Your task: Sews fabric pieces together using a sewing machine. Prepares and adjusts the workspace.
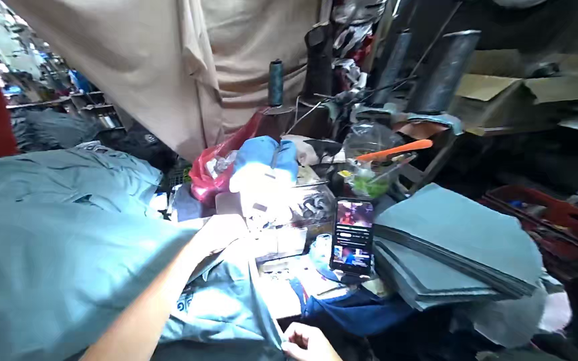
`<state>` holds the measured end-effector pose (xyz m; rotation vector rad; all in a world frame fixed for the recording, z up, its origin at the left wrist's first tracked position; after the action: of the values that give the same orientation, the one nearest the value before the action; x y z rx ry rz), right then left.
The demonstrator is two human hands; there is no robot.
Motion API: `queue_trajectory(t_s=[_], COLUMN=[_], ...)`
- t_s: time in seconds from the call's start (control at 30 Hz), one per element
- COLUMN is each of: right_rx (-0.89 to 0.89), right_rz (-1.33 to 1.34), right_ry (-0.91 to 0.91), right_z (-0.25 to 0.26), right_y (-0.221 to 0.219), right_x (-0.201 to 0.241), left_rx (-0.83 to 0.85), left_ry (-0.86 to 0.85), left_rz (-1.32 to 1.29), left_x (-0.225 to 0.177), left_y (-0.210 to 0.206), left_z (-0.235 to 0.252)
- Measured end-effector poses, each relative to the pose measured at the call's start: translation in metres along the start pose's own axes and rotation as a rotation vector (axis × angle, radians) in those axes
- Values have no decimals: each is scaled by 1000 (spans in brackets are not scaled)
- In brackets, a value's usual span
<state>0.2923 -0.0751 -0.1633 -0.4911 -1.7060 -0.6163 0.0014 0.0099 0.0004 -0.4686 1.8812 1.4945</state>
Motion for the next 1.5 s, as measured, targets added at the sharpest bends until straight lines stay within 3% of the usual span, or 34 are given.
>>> queue_trajectory(t_s=[0.1,0.17,0.23,0.33,0.47,0.63,0.8,0.87,1.03,1.17,1.3,1.5], right_rx=[5,-93,-171,-165,-158,-316,-342,-372,-470,-452,-402,-331], right_rz=[-77,-59,109,341,441,408,407,416,448,464,511,600], right_ry=[-20,56,100,82,170,216,201,173,136,117,100,28], right_z=[19,45,73,101,114,110,102,107,123,125,126,129], right_y=[10,13,11,5,-2,5,13,12,7,7,10,16], right_x=[8,27,52,71,81,76,80,81,77,77,84,97], left_rx=[3,8,40,74,91,-4,-105,-152,-391,-746,-663,-614], left_ry=[80,-60,-176,-190,-196,-113,-247,-181,153,7,1,-138], left_rz=[55,88,117,159,229,207,347,411,312,411,411,309], left_x=[-21,-5,9,2,2,2,5,5,-5,13,18,22], left_y=[-2,-8,-12,-13,-14,-24,-45,-47,-59,-89,-100,-87], left_z=[-8,-3,2,-2,-5,-4,9,10,2,-20,-27,-18])
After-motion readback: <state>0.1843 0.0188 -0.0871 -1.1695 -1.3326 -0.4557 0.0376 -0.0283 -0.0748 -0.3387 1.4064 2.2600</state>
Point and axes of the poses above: each hand's wrist, its own z-axis towards the middle knuckle, its own y-axis out of the back of the hand, x = y × z, the point moved 1 cm from there along z, towards the middle knuckle, and after that the axes turned 12 degrees about x, right-handed, at the moved point
